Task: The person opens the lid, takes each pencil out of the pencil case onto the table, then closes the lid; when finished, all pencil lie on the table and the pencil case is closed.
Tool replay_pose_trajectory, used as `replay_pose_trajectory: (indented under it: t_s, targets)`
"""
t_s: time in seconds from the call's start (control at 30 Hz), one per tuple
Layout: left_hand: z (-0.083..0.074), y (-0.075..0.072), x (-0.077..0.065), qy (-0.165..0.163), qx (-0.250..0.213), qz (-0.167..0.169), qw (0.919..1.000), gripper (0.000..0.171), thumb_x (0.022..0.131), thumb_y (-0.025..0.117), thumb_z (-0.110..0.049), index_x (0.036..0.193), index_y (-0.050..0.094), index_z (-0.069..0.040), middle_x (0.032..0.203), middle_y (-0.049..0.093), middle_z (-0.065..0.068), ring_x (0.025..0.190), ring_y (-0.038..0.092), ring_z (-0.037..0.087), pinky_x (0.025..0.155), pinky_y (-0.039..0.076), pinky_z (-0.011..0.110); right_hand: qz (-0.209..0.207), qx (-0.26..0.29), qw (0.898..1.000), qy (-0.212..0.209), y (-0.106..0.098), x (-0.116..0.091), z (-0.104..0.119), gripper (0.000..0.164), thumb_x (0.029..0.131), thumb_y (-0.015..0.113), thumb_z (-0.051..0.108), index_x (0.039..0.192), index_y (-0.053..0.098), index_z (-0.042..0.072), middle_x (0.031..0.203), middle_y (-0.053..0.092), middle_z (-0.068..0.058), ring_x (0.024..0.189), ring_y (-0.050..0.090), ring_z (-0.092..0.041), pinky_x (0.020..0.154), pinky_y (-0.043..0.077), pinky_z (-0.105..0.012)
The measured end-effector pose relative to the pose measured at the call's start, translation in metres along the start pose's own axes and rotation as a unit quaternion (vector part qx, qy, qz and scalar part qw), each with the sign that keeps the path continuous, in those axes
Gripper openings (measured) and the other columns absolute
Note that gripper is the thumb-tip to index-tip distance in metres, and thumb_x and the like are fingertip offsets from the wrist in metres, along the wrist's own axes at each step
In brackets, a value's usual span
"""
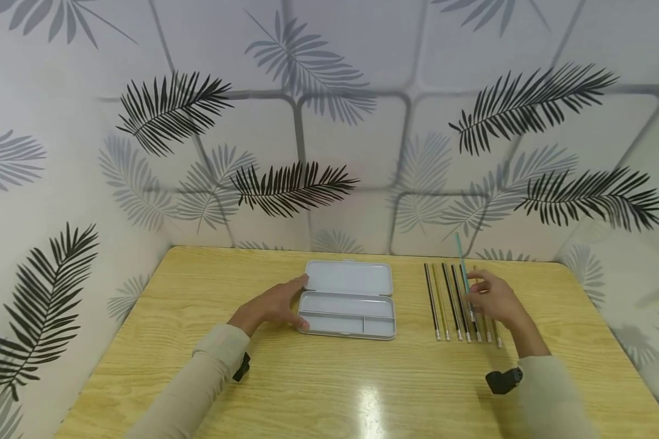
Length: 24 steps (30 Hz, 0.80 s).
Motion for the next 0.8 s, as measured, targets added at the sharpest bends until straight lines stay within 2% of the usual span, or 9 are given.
replay_pose_trajectory:
  t_s: [0.2, 0.37, 0.5, 0.6, 0.7, 0.8]
  targets:
    - [0.000, -0.001, 0.000, 0.003, 0.000, -0.002, 1.0000, 0.115, 0.067, 0.085, -0.037, 0.153, 0.014, -0.008, 0.160, 0.014, 0.007, 0.148, 0.016, 0.026, 0.120, 0.019, 0.043, 0.002, -0.010, 0.999, 0.049, -0.025, -0.011, -0.031, 0.055, 0.094, 0.054, 0.007, 0.140, 0.030, -0.013, 0.119, 0.050, -0.040, 0.091, 0.066, -0.030, 0.076, 0.058, -0.041]
    - [0.001, 0.000, 0.000, -0.001, 0.001, -0.004, 1.0000, 0.115, 0.066, 0.085, -0.038, 0.153, 0.015, -0.009, 0.160, 0.014, 0.006, 0.148, 0.016, 0.025, 0.120, 0.020, 0.042, -0.010, -0.044, 0.995, 0.087, -0.035, -0.015, -0.045, 0.054, 0.087, 0.059, 0.007, 0.131, 0.039, -0.017, 0.110, 0.060, -0.038, 0.081, 0.070, -0.027, 0.071, 0.059, -0.039]
    - [0.001, 0.000, 0.000, 0.000, 0.001, -0.005, 1.0000, 0.115, 0.066, 0.085, -0.038, 0.153, 0.015, -0.009, 0.160, 0.014, 0.006, 0.147, 0.016, 0.026, 0.120, 0.020, 0.042, -0.021, -0.079, 0.992, 0.101, -0.035, -0.017, -0.053, 0.054, 0.082, 0.062, 0.007, 0.127, 0.044, -0.017, 0.093, 0.068, -0.027, 0.067, 0.069, -0.018, 0.063, 0.059, -0.034]
    - [0.001, 0.001, 0.000, 0.001, 0.000, -0.003, 1.0000, 0.115, 0.066, 0.085, -0.038, 0.153, 0.015, -0.009, 0.160, 0.014, 0.007, 0.147, 0.016, 0.026, 0.120, 0.020, 0.042, -0.029, -0.115, 0.988, 0.102, -0.035, -0.016, -0.056, 0.054, 0.079, 0.064, 0.009, 0.123, 0.048, -0.017, 0.076, 0.071, -0.011, 0.059, 0.067, -0.013, 0.060, 0.057, -0.032]
    - [0.000, 0.001, 0.001, 0.000, -0.002, -0.003, 1.0000, 0.116, 0.066, 0.085, -0.037, 0.153, 0.014, -0.008, 0.160, 0.014, 0.007, 0.147, 0.016, 0.026, 0.120, 0.020, 0.042, -0.041, -0.138, 0.984, 0.106, -0.035, -0.016, -0.058, 0.051, 0.077, 0.064, 0.009, 0.118, 0.051, -0.017, 0.059, 0.066, 0.002, 0.052, 0.063, -0.009, 0.055, 0.055, -0.028]
    - [0.000, 0.001, 0.001, -0.002, -0.007, -0.004, 1.0000, 0.116, 0.065, 0.085, -0.036, 0.153, 0.015, -0.008, 0.160, 0.014, 0.007, 0.147, 0.016, 0.026, 0.120, 0.020, 0.042, -0.049, -0.147, 0.981, 0.113, -0.033, -0.015, -0.058, 0.048, 0.075, 0.064, 0.008, 0.114, 0.053, -0.018, 0.051, 0.060, 0.005, 0.048, 0.060, -0.008, 0.051, 0.053, -0.024]
Point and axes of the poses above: each hand's wrist, its own x-axis towards the middle knuckle, its own y-axis out of the palm, z = x × y, the point moved 1 cm from there along x, towards the middle knuckle
